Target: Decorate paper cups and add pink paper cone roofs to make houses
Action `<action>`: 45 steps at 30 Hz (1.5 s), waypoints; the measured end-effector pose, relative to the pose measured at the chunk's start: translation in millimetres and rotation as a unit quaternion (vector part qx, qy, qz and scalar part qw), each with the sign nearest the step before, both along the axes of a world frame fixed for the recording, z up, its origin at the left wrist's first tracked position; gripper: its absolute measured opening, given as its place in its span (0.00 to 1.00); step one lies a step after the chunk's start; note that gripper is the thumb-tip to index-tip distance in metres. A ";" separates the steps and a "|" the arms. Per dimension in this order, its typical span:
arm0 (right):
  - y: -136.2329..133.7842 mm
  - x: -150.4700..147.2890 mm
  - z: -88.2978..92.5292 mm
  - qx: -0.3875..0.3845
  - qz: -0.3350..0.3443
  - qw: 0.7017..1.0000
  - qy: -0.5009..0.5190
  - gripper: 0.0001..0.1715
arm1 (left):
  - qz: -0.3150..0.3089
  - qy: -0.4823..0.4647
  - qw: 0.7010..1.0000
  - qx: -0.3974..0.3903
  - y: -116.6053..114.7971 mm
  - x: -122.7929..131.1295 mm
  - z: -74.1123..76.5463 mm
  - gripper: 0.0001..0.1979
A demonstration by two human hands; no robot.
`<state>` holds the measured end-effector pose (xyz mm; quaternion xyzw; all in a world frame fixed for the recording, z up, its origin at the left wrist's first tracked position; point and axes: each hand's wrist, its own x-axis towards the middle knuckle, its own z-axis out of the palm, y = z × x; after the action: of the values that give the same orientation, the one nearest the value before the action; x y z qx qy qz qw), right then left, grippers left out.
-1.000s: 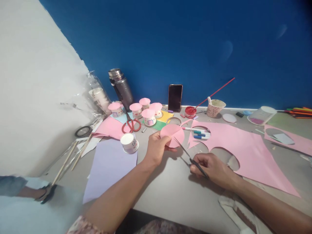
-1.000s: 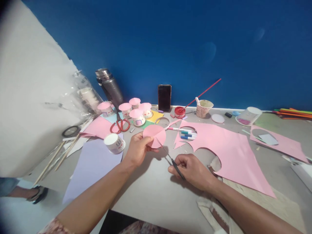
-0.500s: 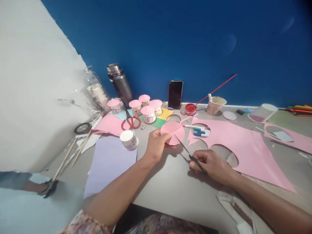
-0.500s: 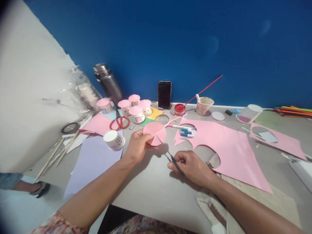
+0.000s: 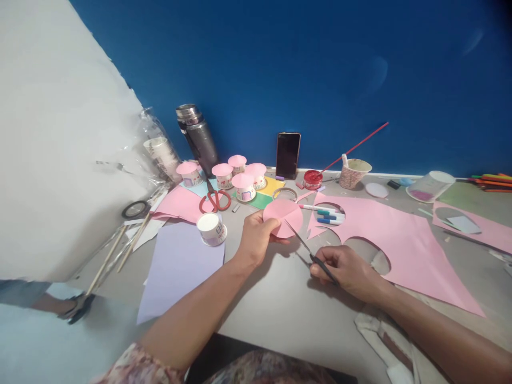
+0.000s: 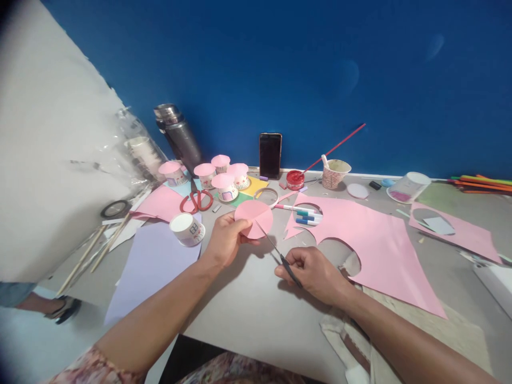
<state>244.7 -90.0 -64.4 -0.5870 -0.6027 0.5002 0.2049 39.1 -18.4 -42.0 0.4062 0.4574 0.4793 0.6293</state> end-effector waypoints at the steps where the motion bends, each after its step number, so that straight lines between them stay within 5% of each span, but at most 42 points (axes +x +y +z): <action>1: 0.0 0.1 -0.5 0.001 0.000 1.000 0.001 0.25 | 0.000 0.000 1.000 0.001 -0.1 0.0 0.0 0.12; 45: 1.3 1.9 -1.9 -0.002 -0.007 0.999 0.036 0.24 | -0.024 -0.006 1.000 -0.013 -2.0 -0.5 1.2 0.14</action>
<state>246.6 -88.7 -66.3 -0.5732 -0.5896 0.5210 0.2289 38.6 -20.5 -40.7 0.4061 0.4502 0.4598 0.6488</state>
